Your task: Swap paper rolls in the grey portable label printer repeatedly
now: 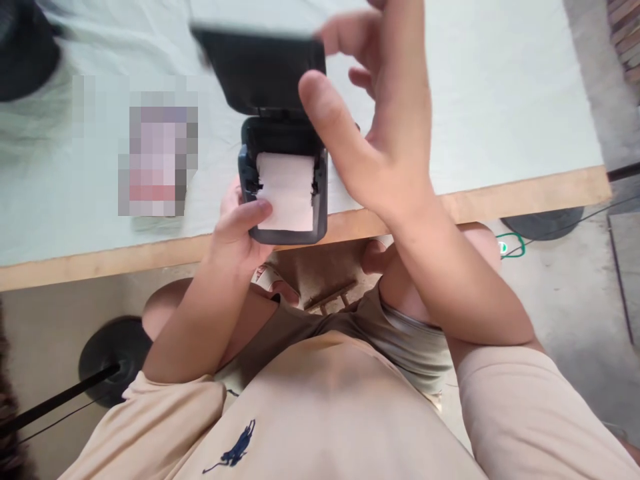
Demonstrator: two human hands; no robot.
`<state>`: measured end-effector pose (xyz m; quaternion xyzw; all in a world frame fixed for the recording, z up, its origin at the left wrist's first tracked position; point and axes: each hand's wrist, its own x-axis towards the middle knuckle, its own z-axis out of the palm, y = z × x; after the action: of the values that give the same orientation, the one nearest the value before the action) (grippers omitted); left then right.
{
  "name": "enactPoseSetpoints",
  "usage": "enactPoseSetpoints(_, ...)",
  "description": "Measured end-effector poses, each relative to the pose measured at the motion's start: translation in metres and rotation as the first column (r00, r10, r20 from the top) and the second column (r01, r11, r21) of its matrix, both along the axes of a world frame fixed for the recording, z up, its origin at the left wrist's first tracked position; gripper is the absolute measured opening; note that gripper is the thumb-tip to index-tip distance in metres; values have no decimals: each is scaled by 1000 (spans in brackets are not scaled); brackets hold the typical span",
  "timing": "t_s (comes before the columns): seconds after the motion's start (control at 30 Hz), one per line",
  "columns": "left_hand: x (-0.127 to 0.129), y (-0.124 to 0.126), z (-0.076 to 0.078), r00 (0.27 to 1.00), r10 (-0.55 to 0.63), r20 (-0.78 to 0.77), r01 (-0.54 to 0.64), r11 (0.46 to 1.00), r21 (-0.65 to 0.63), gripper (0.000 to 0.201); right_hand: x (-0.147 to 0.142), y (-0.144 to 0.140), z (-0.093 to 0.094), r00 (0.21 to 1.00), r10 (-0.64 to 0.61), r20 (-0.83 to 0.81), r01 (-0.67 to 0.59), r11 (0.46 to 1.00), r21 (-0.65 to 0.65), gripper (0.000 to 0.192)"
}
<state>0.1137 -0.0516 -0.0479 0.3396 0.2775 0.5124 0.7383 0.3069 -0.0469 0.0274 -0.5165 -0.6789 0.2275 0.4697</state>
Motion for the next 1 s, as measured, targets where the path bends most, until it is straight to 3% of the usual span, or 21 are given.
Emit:
enactPoseSetpoints(0.07, -1, -1, 0, 1000, -7, -20, 7, 1000, 0, 39, -1, -3, -3, 998, -31, 56, 21, 985, 172, 30)
enactPoseSetpoints(0.13, -2, -1, 3, 999, -26, -38, 25, 999, -19, 48, -1, -5, -7, 986, 26, 165, -69, 963, 261, 28)
enactPoseSetpoints(0.23, -1, -2, 12, 998, -55, -5, 55, 995, -89, 46, -3, -8, -10, 942, 149, 300, -215, 956, 199, 25)
enactPoseSetpoints(0.4, 4, -5, 26, 998, 31, 48, -18, 967, -256, 35, -7, -10, -6, 920, 194, 340, -234, 969, 79, 22)
enactPoseSetpoints(0.63, 8, 0, 31, 992, 125, 18, -113, 943, -312, 22, 1, -7, -15, 926, 160, 342, -240, 949, 203, 23)
enactPoseSetpoints(0.77, 9, 3, 25, 989, 146, 10, -137, 943, -304, 24, 7, -11, -13, 887, 212, 409, -290, 947, 138, 41)
enactPoseSetpoints(0.9, 9, 6, 18, 988, 142, 54, -122, 953, -277, 24, 5, -14, -13, 931, 122, 345, -193, 964, 182, 44)
enactPoseSetpoints(1.0, 8, 6, 20, 993, 74, 95, -45, 960, -275, 26, 2, -14, -8, 979, -71, 191, 18, 964, 266, 39)
